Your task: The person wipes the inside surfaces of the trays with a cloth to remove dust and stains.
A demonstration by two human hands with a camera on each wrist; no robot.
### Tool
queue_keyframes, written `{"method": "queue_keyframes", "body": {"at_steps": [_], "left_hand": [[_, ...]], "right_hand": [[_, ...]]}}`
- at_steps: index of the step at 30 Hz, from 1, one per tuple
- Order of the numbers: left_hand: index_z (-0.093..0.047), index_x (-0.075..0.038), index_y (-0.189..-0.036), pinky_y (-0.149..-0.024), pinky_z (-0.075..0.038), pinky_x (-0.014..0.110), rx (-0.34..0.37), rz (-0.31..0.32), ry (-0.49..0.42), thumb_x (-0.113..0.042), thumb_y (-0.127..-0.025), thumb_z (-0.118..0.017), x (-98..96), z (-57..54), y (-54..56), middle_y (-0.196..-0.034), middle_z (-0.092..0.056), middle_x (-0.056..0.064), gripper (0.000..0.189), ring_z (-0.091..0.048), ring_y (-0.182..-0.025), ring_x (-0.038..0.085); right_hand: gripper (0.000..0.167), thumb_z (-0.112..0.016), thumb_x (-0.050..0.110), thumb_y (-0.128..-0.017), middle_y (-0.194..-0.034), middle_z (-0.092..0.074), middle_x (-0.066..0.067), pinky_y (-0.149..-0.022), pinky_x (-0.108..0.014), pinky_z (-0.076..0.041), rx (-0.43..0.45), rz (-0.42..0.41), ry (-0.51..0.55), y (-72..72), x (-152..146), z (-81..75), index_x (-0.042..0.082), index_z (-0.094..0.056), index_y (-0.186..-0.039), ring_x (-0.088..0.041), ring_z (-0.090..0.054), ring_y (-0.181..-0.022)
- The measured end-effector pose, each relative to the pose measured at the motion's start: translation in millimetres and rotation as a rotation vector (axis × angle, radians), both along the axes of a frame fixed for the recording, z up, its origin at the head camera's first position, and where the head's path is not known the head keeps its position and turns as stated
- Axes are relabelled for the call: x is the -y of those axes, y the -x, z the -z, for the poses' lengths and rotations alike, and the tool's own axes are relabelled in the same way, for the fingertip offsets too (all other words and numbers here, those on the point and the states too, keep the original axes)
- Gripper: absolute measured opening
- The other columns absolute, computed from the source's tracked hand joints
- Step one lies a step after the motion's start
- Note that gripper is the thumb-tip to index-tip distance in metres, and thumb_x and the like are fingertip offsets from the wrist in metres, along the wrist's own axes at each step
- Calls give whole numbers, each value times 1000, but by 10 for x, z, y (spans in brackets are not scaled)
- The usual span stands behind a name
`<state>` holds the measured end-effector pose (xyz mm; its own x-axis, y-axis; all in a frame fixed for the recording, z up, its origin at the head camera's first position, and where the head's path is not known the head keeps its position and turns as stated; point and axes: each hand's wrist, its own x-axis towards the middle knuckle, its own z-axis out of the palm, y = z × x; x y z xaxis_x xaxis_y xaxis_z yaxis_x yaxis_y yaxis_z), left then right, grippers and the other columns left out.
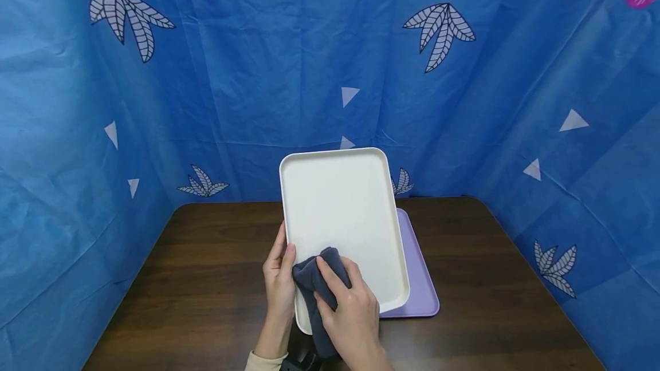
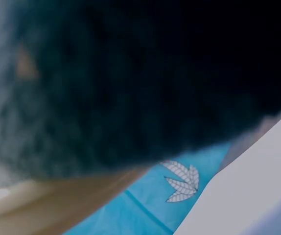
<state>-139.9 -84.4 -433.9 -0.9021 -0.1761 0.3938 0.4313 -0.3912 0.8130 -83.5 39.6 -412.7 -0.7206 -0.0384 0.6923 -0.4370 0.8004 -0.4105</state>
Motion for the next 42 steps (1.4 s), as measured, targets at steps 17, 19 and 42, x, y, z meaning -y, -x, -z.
{"method": "queue_keyframes", "body": {"at_steps": [17, 19, 42], "left_hand": [[-31, -2, -152, -94, -52, 28, -56, -22, 8, -7, -104, -43, 23, -3, 23, -148, -50, -3, 50, -59, -124, 10], [-31, -3, -152, -92, -53, 28, -53, -19, 2, -7, -104, -43, 25, -5, 23, -147, -51, -3, 50, -60, -122, 10], [-31, -4, -152, -88, -55, 30, -71, -33, -5, -6, -104, -41, 62, -18, 22, -146, -52, 2, 49, -63, -118, 12]], "right_hand": [[70, -93, 6, -58, -112, -64, -14, -56, -38, -54, 33, 110, 85, 120, -366, 32, 19, -70, -123, -28, -70, -79], [69, -92, 5, -60, -113, -64, -15, -56, -39, -54, 57, 130, 104, 129, -421, 36, 19, -70, -123, -30, -70, -80], [64, -87, 7, -68, -117, -63, -17, -70, -50, -52, 195, 286, 222, 176, -719, 71, 18, -67, -128, -36, -65, -99]]}}
